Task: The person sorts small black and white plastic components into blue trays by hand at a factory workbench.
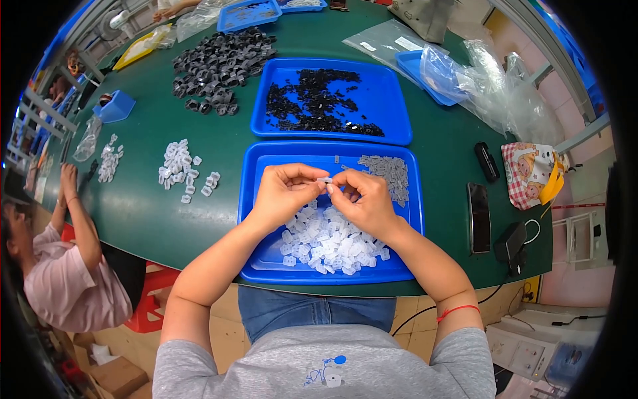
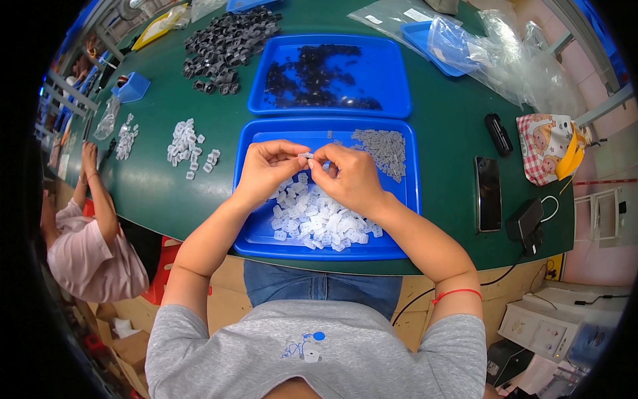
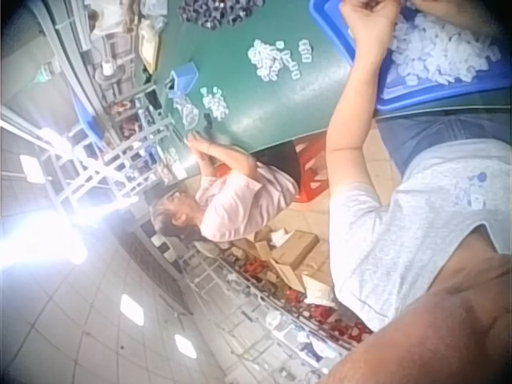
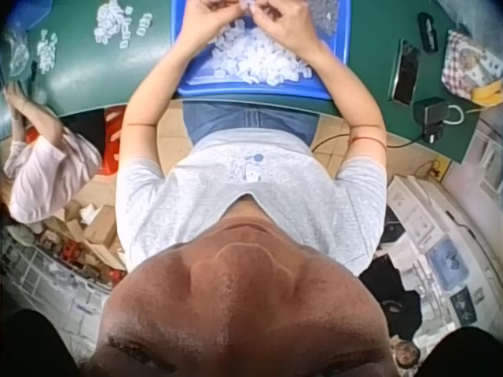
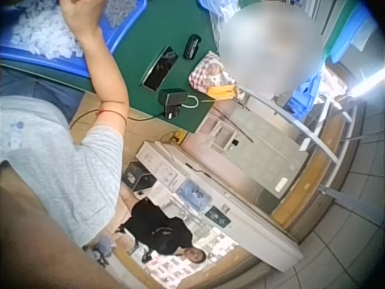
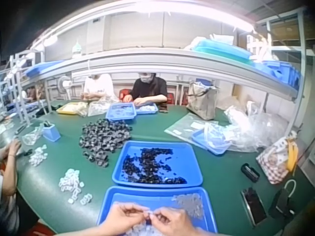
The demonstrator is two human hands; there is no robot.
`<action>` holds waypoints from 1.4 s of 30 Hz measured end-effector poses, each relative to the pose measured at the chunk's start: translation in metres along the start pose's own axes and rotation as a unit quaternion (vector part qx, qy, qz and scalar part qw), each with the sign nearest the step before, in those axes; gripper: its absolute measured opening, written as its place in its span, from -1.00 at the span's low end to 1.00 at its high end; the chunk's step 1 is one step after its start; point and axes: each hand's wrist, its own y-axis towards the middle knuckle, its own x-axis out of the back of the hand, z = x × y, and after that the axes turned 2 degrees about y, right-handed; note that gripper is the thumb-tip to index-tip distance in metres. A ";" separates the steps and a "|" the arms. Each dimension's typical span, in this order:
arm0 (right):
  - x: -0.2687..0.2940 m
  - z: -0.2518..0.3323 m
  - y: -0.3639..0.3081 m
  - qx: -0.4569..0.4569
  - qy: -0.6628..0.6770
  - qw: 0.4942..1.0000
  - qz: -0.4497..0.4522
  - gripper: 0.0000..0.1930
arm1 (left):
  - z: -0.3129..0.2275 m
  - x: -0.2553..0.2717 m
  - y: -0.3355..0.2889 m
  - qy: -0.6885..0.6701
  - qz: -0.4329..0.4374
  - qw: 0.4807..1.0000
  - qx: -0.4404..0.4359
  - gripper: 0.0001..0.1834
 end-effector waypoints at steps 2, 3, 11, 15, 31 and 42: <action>0.000 0.001 0.000 0.002 -0.001 1.000 0.003 -0.91 | 0.000 0.001 0.000 -0.044 0.008 0.999 0.018 -0.84; 0.000 0.001 0.000 0.012 0.003 1.000 0.005 -0.92 | 0.000 0.001 0.000 -0.043 0.007 0.999 0.017 -0.84; 0.001 0.004 0.000 -0.005 0.030 0.999 0.021 -0.92 | 0.000 0.000 -0.002 -0.034 0.014 0.999 0.023 -0.87; 0.003 0.004 0.000 -0.016 0.048 0.998 0.032 -0.92 | -0.002 0.000 -0.001 -0.053 0.014 0.998 0.026 -0.86; 0.004 0.002 -0.001 -0.050 0.065 0.995 0.055 -0.91 | 0.001 -0.004 -0.002 -0.022 0.022 0.999 -0.012 -0.78; 0.013 -0.017 0.012 -0.101 0.100 0.990 -0.001 -0.83 | 0.001 0.003 0.005 -0.024 0.005 1.000 0.017 -0.93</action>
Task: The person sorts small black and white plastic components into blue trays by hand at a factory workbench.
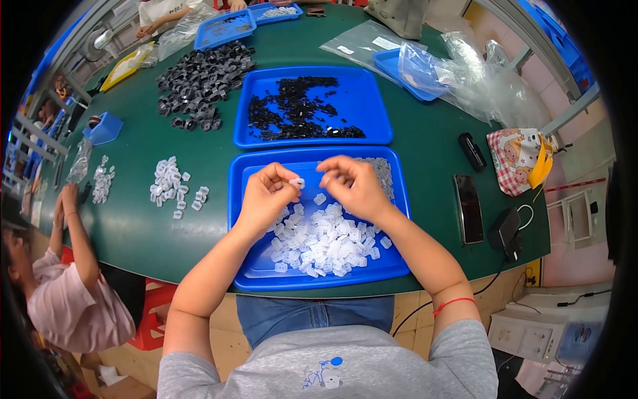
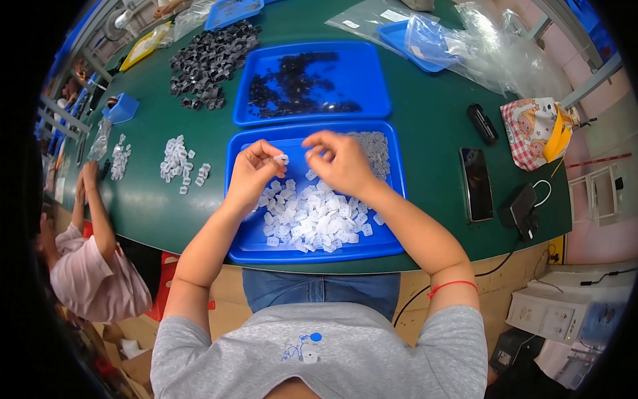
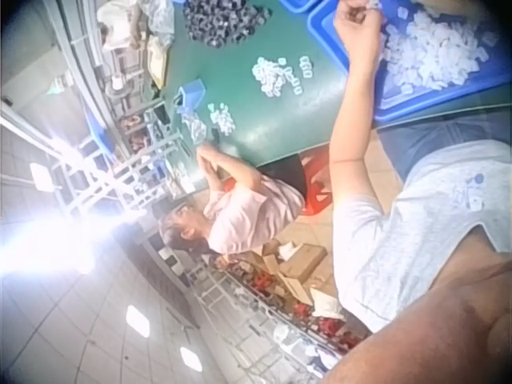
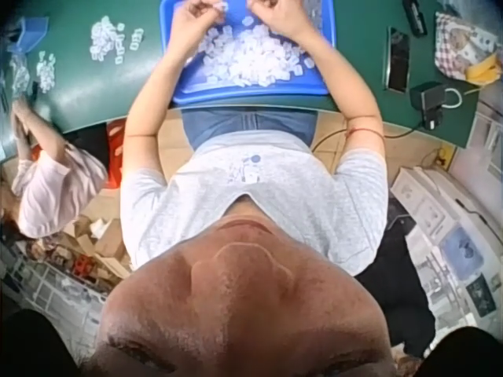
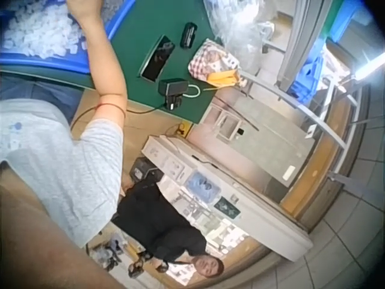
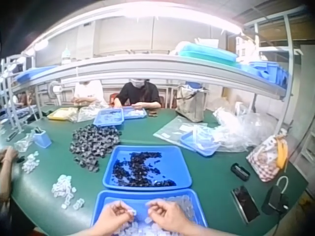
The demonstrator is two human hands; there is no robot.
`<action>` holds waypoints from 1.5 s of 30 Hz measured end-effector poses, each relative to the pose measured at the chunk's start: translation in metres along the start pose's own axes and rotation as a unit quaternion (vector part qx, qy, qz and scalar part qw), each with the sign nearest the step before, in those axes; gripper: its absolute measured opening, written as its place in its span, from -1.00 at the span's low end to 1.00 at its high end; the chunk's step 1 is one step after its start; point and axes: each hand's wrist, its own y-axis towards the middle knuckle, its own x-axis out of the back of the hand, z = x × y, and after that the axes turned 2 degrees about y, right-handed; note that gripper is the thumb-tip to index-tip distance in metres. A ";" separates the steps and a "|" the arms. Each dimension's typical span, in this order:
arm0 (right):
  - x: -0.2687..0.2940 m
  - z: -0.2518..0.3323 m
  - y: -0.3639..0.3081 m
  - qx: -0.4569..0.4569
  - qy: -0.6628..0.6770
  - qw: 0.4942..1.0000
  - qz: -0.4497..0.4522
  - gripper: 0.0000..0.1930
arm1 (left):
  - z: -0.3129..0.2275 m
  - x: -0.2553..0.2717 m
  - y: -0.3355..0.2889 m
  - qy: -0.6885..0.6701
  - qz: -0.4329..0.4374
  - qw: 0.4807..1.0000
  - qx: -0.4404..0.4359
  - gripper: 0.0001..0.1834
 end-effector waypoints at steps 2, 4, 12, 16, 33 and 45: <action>0.013 -0.002 0.008 0.007 -0.159 0.986 -0.041 -0.82 | 0.006 0.007 0.004 -0.015 -0.020 1.000 -0.001 -0.96; 0.018 -0.015 0.011 0.097 -0.313 0.944 -0.034 -0.83 | 0.007 0.005 0.005 -0.031 -0.021 0.999 0.005 -0.95; 0.012 -0.021 0.009 0.176 -0.423 0.889 0.019 -0.82 | 0.006 0.006 0.003 -0.042 -0.012 0.999 0.003 -0.92; 0.011 -0.020 0.011 0.196 -0.422 0.884 0.045 -0.89 | 0.008 0.010 0.004 -0.071 -0.001 0.997 0.018 -0.90; 0.006 -0.022 0.005 0.190 -0.432 0.879 0.064 -0.94 | 0.002 0.006 0.004 -0.087 -0.014 0.993 0.078 -0.73; 0.004 -0.023 0.003 0.173 -0.353 0.914 0.099 -0.95 | 0.004 0.005 0.003 -0.064 -0.011 0.995 0.073 -0.81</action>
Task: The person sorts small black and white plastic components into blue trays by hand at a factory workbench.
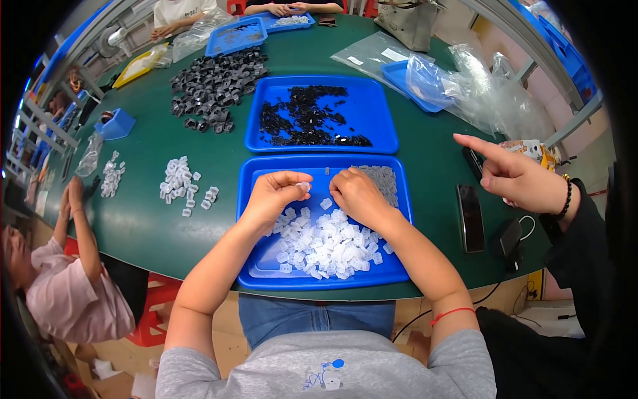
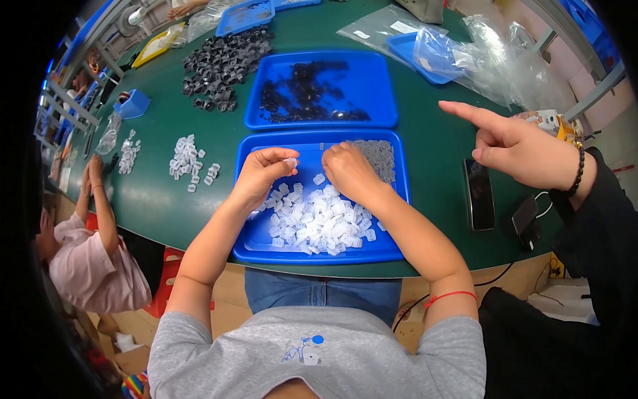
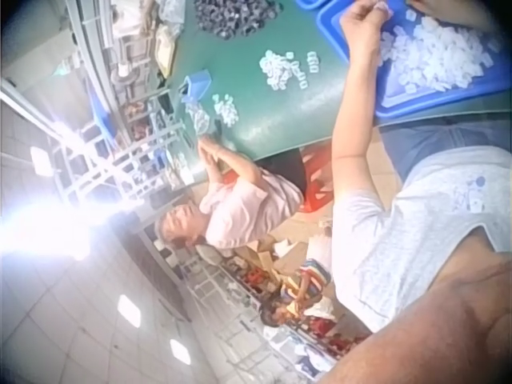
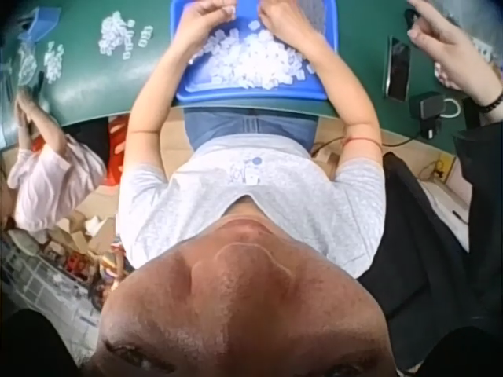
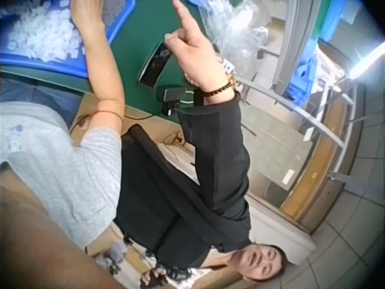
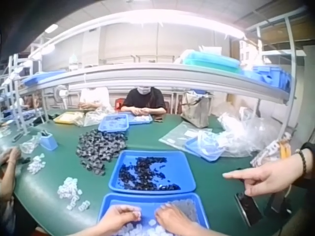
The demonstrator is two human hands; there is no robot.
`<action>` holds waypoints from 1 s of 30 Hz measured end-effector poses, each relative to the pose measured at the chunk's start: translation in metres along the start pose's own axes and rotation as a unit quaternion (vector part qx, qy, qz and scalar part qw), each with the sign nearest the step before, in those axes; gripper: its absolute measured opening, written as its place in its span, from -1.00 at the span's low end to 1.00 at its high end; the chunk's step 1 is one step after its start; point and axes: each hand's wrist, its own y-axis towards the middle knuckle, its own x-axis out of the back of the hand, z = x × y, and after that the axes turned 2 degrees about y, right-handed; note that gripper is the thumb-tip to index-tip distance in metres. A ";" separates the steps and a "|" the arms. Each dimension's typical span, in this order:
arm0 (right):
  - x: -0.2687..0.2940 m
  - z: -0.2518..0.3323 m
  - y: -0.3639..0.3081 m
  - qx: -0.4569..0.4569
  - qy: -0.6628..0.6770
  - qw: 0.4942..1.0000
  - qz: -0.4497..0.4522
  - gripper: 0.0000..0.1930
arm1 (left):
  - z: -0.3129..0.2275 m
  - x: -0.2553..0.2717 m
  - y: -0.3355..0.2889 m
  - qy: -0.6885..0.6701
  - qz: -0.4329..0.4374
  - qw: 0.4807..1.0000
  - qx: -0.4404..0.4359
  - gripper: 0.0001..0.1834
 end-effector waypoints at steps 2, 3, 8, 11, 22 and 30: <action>0.001 0.001 0.000 -0.009 0.020 1.000 0.007 -0.95 | 0.002 0.002 0.001 0.006 0.003 1.000 -0.005 -0.83; 0.001 0.002 0.000 -0.012 0.051 0.998 -0.029 -0.93 | 0.002 0.003 0.001 0.011 0.007 1.000 -0.009 -0.85; 0.013 0.015 0.005 -0.078 0.191 0.976 -0.072 -0.86 | 0.001 0.004 0.003 0.000 0.014 1.000 -0.015 -0.85; 0.014 0.015 0.007 -0.131 0.281 0.949 -0.061 -0.87 | 0.000 0.004 0.004 -0.026 -0.001 1.000 -0.014 -0.84; 0.014 0.016 0.005 -0.217 0.494 0.839 -0.073 -0.91 | 0.001 0.002 -0.001 -0.015 0.033 0.999 0.012 -0.74; 0.014 0.012 0.009 -0.205 0.475 0.852 -0.082 -0.91 | -0.005 0.000 -0.001 -0.011 0.034 0.999 0.013 -0.71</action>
